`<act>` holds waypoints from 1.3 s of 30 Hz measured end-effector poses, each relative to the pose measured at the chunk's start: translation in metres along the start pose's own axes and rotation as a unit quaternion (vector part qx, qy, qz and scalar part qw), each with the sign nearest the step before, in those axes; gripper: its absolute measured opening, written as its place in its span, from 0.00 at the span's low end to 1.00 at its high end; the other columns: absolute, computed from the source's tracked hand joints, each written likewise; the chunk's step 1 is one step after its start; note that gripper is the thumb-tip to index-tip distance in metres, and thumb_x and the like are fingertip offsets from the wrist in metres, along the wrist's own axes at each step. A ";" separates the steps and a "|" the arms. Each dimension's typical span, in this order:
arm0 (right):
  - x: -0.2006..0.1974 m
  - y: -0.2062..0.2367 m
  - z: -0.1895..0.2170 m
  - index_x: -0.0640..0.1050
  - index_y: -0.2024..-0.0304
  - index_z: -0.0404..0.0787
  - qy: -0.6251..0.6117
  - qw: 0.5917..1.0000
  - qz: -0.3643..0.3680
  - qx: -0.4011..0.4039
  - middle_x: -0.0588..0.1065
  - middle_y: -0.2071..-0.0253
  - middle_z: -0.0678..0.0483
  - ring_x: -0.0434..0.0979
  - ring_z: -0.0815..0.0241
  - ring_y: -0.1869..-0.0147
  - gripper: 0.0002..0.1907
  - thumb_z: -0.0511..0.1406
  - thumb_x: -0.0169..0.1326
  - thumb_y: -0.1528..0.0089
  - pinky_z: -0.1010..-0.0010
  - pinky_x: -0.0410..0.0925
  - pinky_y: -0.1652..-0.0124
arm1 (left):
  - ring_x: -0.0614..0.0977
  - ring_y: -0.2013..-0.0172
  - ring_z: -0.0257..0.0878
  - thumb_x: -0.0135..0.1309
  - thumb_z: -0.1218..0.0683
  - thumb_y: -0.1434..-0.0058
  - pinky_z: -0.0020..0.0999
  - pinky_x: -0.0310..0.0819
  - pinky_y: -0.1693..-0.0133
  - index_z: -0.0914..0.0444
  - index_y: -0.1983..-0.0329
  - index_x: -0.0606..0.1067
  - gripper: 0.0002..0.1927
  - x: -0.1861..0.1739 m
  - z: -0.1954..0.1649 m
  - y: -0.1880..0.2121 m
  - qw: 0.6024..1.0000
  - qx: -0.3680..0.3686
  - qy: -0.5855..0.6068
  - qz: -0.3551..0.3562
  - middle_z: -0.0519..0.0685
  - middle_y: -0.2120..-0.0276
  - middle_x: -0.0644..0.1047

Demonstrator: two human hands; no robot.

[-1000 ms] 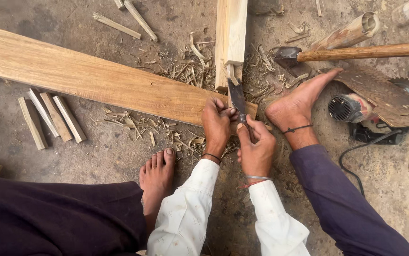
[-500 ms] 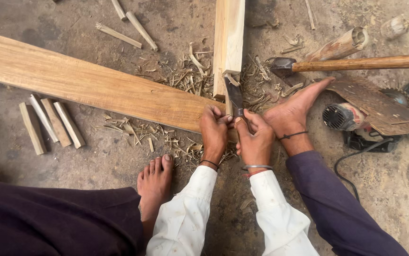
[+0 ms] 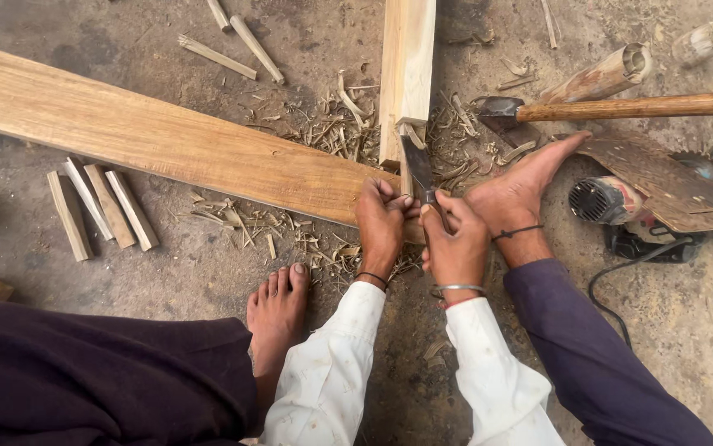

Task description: The person sits on the ground and uses a chisel to pare and shape a rectangular mortise in a light-colored wooden frame member, holding a small wood piece in the other hand. They repeatedly lever the chisel to remove wood from the joint recess, adjusting the workpiece between cuts.

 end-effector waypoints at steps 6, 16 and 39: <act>-0.021 0.073 0.033 0.79 0.45 0.37 0.031 0.998 -0.003 0.057 0.80 0.71 0.56 0.67 0.73 0.85 0.17 0.33 0.56 0.37 0.77 0.60 0.87 | 0.78 0.70 0.37 0.53 0.75 0.41 0.32 0.80 0.72 0.66 0.67 0.63 0.14 -0.003 -0.004 0.001 0.986 0.054 -0.158 -0.018 0.50 0.71 0.73; -0.022 0.061 0.034 0.79 0.46 0.39 0.068 0.996 -0.001 0.058 0.79 0.75 0.58 0.66 0.71 0.87 0.17 0.34 0.57 0.38 0.76 0.58 0.88 | 0.79 0.71 0.33 0.52 0.73 0.41 0.31 0.82 0.72 0.65 0.68 0.62 0.14 -0.003 -0.001 -0.002 0.996 0.037 -0.082 -0.006 0.48 0.72 0.72; -0.019 0.061 0.024 0.78 0.45 0.38 0.015 0.998 0.010 0.058 0.80 0.70 0.55 0.67 0.72 0.86 0.17 0.34 0.56 0.37 0.77 0.59 0.88 | 0.78 0.69 0.37 0.50 0.77 0.43 0.34 0.79 0.71 0.67 0.65 0.64 0.15 -0.006 0.003 -0.002 0.985 0.074 -0.152 -0.018 0.52 0.69 0.74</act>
Point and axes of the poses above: each hand's wrist, its own y-axis away from the middle knuckle, its own x-axis out of the palm, z = x × y, the point moved 2 cm from there along -y, towards the middle knuckle
